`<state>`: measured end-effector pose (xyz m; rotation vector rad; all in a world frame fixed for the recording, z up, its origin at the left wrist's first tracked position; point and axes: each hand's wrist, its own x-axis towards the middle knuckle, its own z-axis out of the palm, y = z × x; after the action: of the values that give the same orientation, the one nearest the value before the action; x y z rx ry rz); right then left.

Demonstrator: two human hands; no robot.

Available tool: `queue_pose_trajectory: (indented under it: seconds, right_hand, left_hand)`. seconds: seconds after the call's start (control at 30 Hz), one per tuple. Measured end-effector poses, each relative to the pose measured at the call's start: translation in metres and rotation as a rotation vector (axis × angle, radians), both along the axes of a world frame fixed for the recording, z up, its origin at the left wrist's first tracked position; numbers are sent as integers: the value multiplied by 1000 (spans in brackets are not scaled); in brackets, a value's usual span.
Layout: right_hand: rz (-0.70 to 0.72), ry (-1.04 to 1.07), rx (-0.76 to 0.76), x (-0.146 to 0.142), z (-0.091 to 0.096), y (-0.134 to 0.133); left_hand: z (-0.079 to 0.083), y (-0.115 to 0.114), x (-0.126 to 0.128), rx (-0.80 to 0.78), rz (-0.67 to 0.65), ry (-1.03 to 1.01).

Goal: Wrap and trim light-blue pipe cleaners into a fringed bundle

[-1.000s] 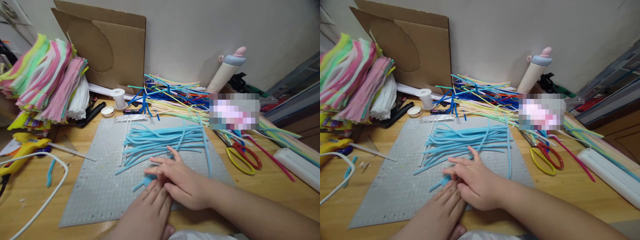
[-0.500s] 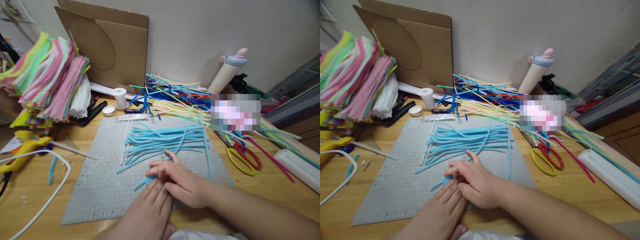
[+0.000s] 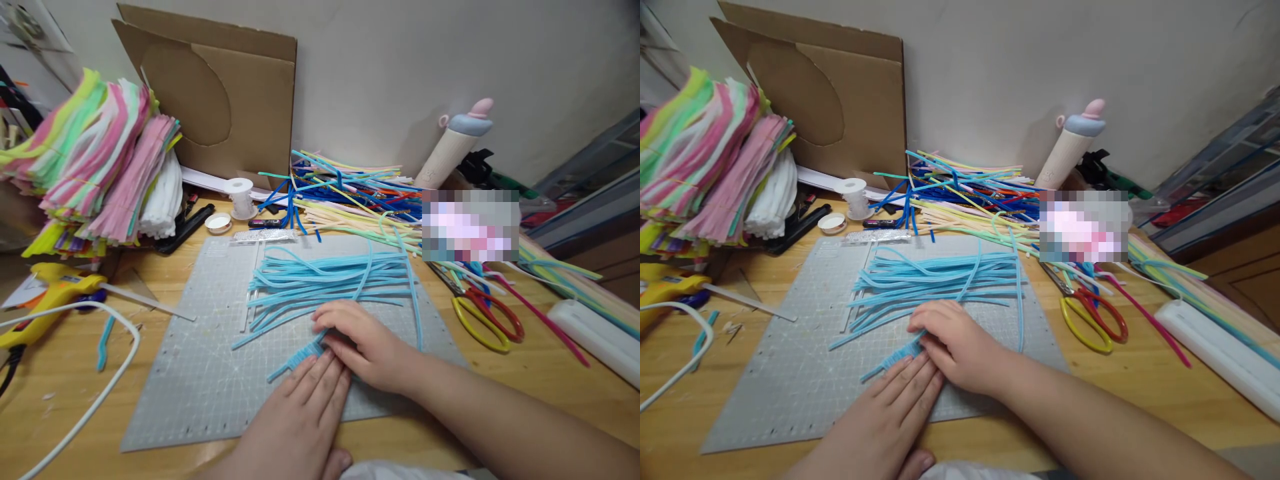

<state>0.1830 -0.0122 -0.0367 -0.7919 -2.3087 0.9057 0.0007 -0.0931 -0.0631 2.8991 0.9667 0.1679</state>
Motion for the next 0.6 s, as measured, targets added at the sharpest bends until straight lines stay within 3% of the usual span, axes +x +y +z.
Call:
queue_pose_trajectory:
  seconds: [0.1,0.33,0.6]
  right_hand:
    - [22,-126,95,0,-1,10]
    - [200,-324,162,-8,10,25]
    - [183,-249,131,-10,6,27]
  left_hand:
    - [0,0,1,-17,13,-1]
    - [4,2,-1,-34,-8,-5]
    - [4,2,-2,10,-28,2]
